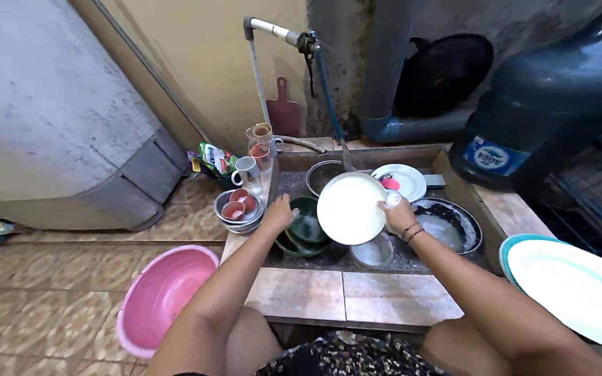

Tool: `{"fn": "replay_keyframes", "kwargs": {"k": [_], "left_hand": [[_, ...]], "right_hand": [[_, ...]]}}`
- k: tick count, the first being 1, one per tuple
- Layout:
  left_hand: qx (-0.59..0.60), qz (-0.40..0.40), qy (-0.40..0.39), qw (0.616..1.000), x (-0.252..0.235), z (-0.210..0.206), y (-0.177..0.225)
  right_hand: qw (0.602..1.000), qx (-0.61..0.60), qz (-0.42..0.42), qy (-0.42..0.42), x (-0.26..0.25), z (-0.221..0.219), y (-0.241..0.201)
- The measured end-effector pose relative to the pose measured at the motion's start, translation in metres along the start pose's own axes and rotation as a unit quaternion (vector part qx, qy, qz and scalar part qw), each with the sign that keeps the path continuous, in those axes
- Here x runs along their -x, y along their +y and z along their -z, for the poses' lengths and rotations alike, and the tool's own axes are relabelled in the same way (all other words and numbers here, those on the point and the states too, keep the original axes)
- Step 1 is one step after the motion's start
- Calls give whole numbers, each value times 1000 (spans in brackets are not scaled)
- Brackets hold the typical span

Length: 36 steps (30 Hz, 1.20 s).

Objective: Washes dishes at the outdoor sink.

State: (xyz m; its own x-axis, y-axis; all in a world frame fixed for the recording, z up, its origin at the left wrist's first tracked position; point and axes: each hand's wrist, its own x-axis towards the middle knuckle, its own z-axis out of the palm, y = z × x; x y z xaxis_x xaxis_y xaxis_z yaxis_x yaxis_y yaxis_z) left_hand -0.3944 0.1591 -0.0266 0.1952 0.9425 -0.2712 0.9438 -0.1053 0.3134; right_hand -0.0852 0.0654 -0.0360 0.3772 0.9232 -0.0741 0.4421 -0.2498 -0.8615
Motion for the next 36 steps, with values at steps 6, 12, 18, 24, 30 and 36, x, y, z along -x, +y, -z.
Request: {"fn": "replay_keyframes", "kwargs": {"k": [6, 12, 18, 24, 30, 36], "left_hand": [[485, 21, -118, 866, 30, 27, -5], [444, -61, 16, 894, 42, 61, -13], [29, 8, 157, 987, 83, 128, -17], [-81, 59, 125, 987, 63, 107, 5], [-82, 89, 53, 991, 30, 60, 28], [-62, 84, 45, 994, 6, 32, 19]], "right_hand": [[963, -247, -105, -25, 24, -34, -33], [988, -113, 4, -104, 21, -75, -39], [991, -43, 25, -126, 16, -53, -35], [988, -114, 2, -103, 8, -36, -28], [980, -159, 20, -122, 13, -28, -27], [978, -118, 44, -167, 13, -14, -24]]}}
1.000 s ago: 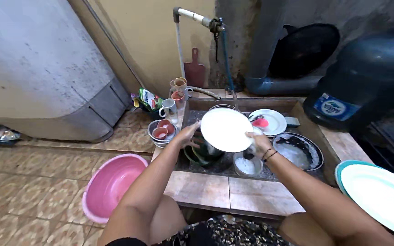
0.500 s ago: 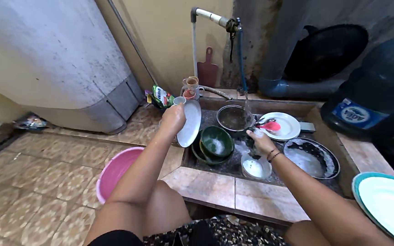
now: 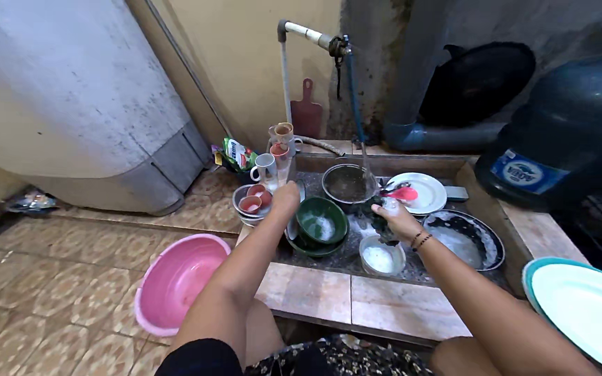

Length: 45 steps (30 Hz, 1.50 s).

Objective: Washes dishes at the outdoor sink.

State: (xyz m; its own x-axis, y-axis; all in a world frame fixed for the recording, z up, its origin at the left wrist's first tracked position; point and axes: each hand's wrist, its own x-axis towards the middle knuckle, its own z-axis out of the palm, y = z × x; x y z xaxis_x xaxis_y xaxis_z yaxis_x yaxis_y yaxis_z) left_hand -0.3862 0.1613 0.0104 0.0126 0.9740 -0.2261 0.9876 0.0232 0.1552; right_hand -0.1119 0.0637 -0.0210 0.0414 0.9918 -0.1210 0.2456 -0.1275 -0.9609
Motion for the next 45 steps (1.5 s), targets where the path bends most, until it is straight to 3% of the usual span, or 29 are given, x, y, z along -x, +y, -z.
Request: {"fn": "replay_keyframes", "kwargs": {"k": [4, 9, 12, 15, 20, 22, 26, 32, 34, 38, 45], "left_hand": [[-5, 11, -5, 1000, -2, 9, -2], [-9, 10, 29, 999, -22, 16, 1], [-39, 16, 16, 999, -33, 20, 10], [-57, 34, 15, 998, -46, 20, 14], [-62, 41, 21, 997, -63, 15, 17], [-48, -14, 58, 997, -65, 6, 32], [-41, -233, 58, 970, -70, -39, 105], [-130, -480, -141, 856, -90, -154, 231], [-151, -478, -168, 849, -108, -181, 264], [-104, -439, -174, 875, -125, -218, 314], [-166, -393, -178, 887, -116, -235, 329]], "right_hand": [[975, 188, -4, -119, 3, 17, 11], [910, 337, -46, -240, -7, 13, 77], [852, 427, -44, -299, -10, 2, 95], [803, 476, -54, -355, -9, -9, 105], [781, 497, -45, -376, -17, -13, 126], [763, 512, -65, -389, -16, -13, 117], [728, 538, -84, -416, -21, -14, 114], [734, 522, -107, -421, -19, -9, 118], [745, 509, -111, -417, -18, -10, 118], [771, 476, -102, -411, -14, -7, 118], [781, 456, -104, -414, -14, -6, 114]]}}
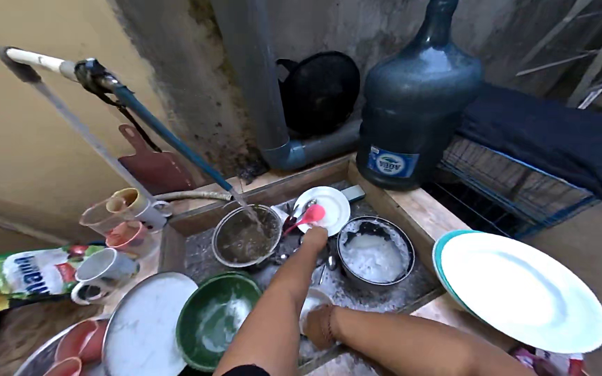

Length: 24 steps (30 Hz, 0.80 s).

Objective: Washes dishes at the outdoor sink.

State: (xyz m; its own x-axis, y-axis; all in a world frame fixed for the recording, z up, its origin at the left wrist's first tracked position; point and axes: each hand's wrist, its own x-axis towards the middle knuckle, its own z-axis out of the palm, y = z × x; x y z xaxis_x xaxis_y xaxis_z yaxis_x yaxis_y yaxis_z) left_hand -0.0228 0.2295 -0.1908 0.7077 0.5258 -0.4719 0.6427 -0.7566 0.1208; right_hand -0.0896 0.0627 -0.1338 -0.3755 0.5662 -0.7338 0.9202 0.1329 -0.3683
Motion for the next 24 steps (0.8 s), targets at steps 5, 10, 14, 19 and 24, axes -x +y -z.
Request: {"fn": "replay_keyframes", "kwargs": {"k": [5, 10, 14, 19, 24], "left_hand": [[-79, -25, -62, 995, 8, 12, -8], [-85, -71, -88, 990, 34, 23, -4], [-53, -79, -77, 992, 48, 44, -8], [65, -56, 10, 996, 69, 86, -32], [425, 90, 216, 874, 80, 109, -95]], "right_hand": [[1000, 9, 1, -4, 0, 2, 0], [1000, 8, 4, 3, -7, -1, 3], [1000, 12, 2, 1, -4, 0, 0], [1000, 26, -5, -1, -2, 2, -1], [999, 33, 1, 9, 0, 2, 0]]}}
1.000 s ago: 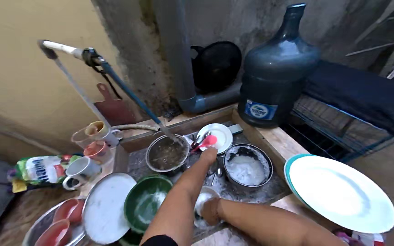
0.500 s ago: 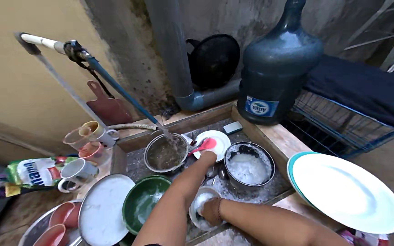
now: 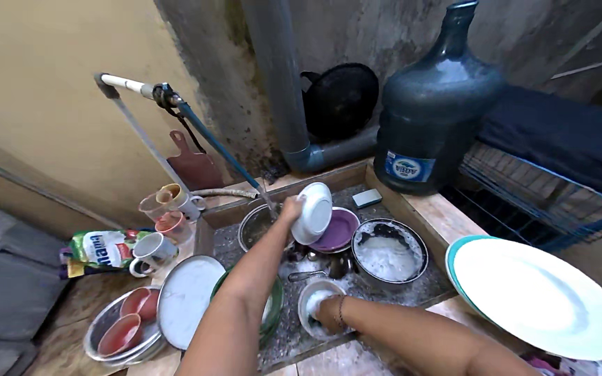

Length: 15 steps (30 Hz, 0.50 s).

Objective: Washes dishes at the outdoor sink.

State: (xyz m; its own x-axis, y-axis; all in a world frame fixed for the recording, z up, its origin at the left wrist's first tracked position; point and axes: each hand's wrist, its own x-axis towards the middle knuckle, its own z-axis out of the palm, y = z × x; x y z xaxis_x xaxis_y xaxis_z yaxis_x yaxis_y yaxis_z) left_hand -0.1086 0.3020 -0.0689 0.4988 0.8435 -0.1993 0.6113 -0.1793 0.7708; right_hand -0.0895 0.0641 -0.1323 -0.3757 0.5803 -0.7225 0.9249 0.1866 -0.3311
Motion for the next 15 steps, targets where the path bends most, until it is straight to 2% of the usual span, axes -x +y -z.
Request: {"fn": "replay_keyframes", "kwargs": {"k": [2, 4, 8, 11, 13, 15], "left_hand": [[115, 61, 62, 990, -9, 14, -20], [249, 103, 95, 958, -11, 21, -36], [421, 127, 92, 893, 2, 31, -40], [467, 139, 96, 868, 9, 45, -37], [490, 143, 105, 854, 15, 57, -38], [526, 130, 126, 831, 25, 67, -35]], "right_hand": [[1000, 6, 1, 0, -2, -1, 0], [1000, 8, 9, 9, 2, 4, 0], [991, -75, 18, 113, 38, 64, 26], [964, -101, -72, 234, 61, 126, 107], [938, -126, -172, 274, 47, 151, 180], [897, -152, -270, 314, 18, 158, 246]]}}
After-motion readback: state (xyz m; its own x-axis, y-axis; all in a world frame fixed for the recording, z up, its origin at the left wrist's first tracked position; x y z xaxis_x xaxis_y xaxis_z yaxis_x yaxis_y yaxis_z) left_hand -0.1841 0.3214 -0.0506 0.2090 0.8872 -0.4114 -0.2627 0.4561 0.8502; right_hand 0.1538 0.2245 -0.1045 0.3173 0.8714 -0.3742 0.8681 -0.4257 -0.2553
